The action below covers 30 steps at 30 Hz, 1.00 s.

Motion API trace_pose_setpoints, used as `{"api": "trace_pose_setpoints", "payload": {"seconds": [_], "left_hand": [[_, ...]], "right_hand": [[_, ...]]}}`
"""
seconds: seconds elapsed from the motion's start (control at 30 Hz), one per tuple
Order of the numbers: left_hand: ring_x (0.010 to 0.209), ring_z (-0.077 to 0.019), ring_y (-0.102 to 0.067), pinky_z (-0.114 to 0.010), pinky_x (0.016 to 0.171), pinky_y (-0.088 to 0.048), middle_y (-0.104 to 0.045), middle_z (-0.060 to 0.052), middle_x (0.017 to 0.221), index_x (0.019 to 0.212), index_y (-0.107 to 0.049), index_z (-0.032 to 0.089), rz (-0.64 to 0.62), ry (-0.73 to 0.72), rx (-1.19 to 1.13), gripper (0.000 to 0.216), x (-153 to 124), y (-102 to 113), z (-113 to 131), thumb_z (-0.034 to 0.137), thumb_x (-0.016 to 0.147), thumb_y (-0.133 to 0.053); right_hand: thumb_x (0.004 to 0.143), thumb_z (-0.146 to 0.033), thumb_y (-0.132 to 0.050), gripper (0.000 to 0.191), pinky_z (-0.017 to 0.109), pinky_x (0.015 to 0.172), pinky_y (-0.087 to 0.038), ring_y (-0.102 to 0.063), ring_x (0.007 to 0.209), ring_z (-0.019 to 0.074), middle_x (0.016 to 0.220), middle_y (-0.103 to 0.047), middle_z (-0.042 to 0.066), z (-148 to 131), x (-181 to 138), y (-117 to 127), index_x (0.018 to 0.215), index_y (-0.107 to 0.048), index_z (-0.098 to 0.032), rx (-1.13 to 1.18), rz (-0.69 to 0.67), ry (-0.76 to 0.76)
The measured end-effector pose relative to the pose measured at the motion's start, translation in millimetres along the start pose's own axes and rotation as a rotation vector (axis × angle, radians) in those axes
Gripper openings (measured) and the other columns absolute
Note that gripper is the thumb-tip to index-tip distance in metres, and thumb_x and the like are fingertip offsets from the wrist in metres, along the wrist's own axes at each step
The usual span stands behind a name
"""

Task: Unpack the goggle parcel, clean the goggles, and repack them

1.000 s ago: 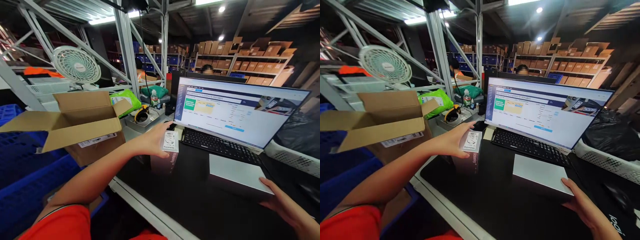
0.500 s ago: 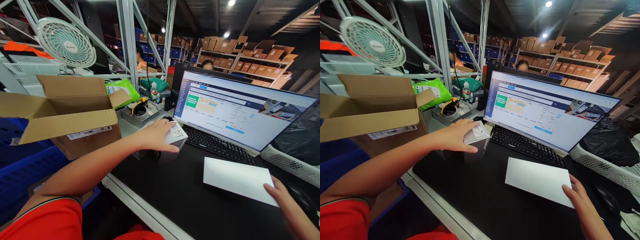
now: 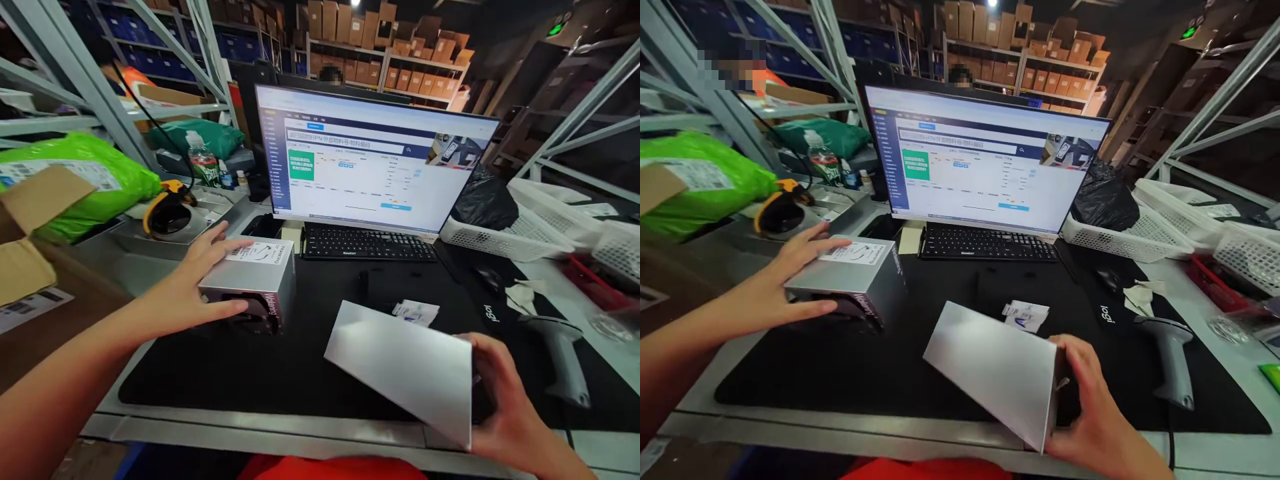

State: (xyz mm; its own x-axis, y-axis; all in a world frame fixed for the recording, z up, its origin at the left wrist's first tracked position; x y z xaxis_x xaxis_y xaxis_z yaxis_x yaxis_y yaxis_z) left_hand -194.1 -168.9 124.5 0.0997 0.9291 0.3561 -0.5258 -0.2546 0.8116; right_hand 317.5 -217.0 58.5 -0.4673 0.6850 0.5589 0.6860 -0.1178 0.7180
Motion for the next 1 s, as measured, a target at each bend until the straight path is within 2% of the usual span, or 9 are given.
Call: {"api": "trace_pose_setpoints", "payload": {"seconds": [0.13, 0.23, 0.33, 0.4, 0.5, 0.7, 0.83, 0.93, 1.0], "left_hand": [[0.139, -0.0328, -0.047, -0.048, 0.112, -0.046, -0.044, -0.006, 0.157, 0.152, -0.040, 0.031, -0.058, 0.041, -0.318, 0.088, -0.3, -8.0, -7.3, 0.061, 0.074, -0.069], [0.127, -0.0298, -0.056, -0.047, 0.109, -0.049, -0.054, -0.007, 0.142, 0.142, -0.049, 0.028, 0.102, 0.065, -0.283, 0.080, -3.2, -19.9, 5.1, 0.051, 0.071, -0.076], [0.127, -0.0342, -0.052, -0.055, 0.111, -0.045, -0.056, -0.011, 0.129, 0.135, -0.057, 0.021, 0.366, 0.089, -0.032, 0.074, -9.6, -35.9, 27.2, 0.050, 0.069, -0.078], [0.131, -0.0391, -0.045, -0.060, 0.112, -0.042, -0.052, -0.014, 0.128, 0.135, -0.056, 0.016, 0.498, 0.138, 0.070, 0.080, -12.7, -46.7, 40.8, 0.052, 0.067, -0.079], [0.140, -0.0401, -0.033, -0.058, 0.117, -0.036, -0.037, -0.016, 0.138, 0.145, -0.045, 0.015, 0.590, 0.229, 0.029, 0.097, -13.5, -59.3, 53.1, 0.047, 0.061, -0.082], [0.146, -0.0398, -0.021, -0.055, 0.123, -0.027, -0.023, -0.016, 0.145, 0.156, -0.026, 0.017, 0.591, 0.283, -0.021, 0.122, -20.8, -68.3, 52.8, 0.045, 0.055, -0.088], [0.144, -0.0413, -0.026, -0.055, 0.121, -0.030, -0.027, -0.020, 0.148, 0.154, -0.029, 0.010, 0.628, 0.249, 0.023, 0.123, -26.5, -71.7, 46.4, 0.051, 0.054, -0.089], [0.143, -0.0405, -0.027, -0.056, 0.121, -0.029, -0.031, -0.019, 0.150, 0.152, -0.030, 0.011, 0.667, 0.246, 0.082, 0.123, -25.7, -74.9, 44.7, 0.053, 0.053, -0.090], [0.143, -0.0406, -0.026, -0.058, 0.121, -0.028, -0.030, -0.018, 0.151, 0.152, -0.028, 0.013, 0.678, 0.254, 0.085, 0.126, -24.6, -76.2, 46.2, 0.053, 0.052, -0.091]], "right_hand": [[0.086, -0.022, -0.072, 0.077, 0.055, 0.115, -0.047, -0.059, 0.125, 0.0265, 0.132, -0.055, 0.004, -8.7, -9.7, 3.4, 0.149, -0.038, -0.050, -0.193, -0.006, 0.297], [0.089, -0.012, -0.065, 0.059, 0.055, 0.121, -0.039, -0.060, 0.125, 0.0221, 0.125, -0.059, 0.000, -7.2, -14.4, -6.5, 0.134, -0.054, -0.048, -0.274, -0.028, 0.458], [0.090, -0.015, -0.065, 0.056, 0.056, 0.121, -0.039, -0.065, 0.119, 0.0208, 0.120, -0.063, -0.001, -4.1, -21.2, -25.3, 0.135, -0.053, -0.045, -0.224, -0.005, 0.458], [0.095, -0.034, -0.063, 0.048, 0.055, 0.117, -0.044, -0.069, 0.111, 0.0212, 0.111, -0.068, 0.000, -4.0, -20.9, -40.1, 0.141, -0.049, -0.042, -0.154, -0.007, 0.476], [0.098, -0.055, -0.054, 0.053, 0.050, 0.114, -0.049, -0.073, 0.106, 0.0220, 0.100, -0.071, 0.002, -5.6, -8.9, -59.8, 0.145, -0.047, -0.033, -0.109, -0.104, 0.553], [0.094, -0.039, -0.066, 0.037, 0.049, 0.116, -0.047, -0.062, 0.128, 0.0195, 0.109, -0.071, -0.001, -3.8, 4.4, -63.7, 0.129, -0.054, -0.037, -0.241, -0.119, 0.667], [0.093, -0.023, -0.066, 0.036, 0.045, 0.116, -0.048, -0.053, 0.139, 0.0185, 0.126, -0.068, -0.002, 9.7, -6.6, -48.1, 0.124, -0.057, -0.039, -0.320, -0.087, 0.621], [0.088, -0.016, -0.068, 0.059, 0.057, 0.118, -0.042, -0.042, 0.147, 0.0278, 0.144, -0.058, 0.006, 31.2, 3.3, -39.9, 0.141, -0.049, -0.036, -0.474, 0.056, 0.307], [0.088, -0.022, -0.070, 0.075, 0.064, 0.116, -0.040, -0.038, 0.148, 0.0368, 0.152, -0.049, 0.015, 47.0, 17.0, -40.2, 0.154, -0.035, -0.028, -0.557, 0.035, 0.064]]}}
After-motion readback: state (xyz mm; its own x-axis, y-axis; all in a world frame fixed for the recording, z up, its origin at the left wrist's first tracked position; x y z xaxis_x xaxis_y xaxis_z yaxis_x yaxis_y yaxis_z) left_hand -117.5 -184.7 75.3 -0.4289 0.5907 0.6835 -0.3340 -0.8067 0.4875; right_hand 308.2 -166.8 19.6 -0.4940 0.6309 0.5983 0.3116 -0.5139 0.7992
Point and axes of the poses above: each hand's wrist, its own x-axis towards the middle knuckle, its own y-axis out of the back of the hand, z = x × y, the point moved 1 cm from there along x, towards the middle knuckle
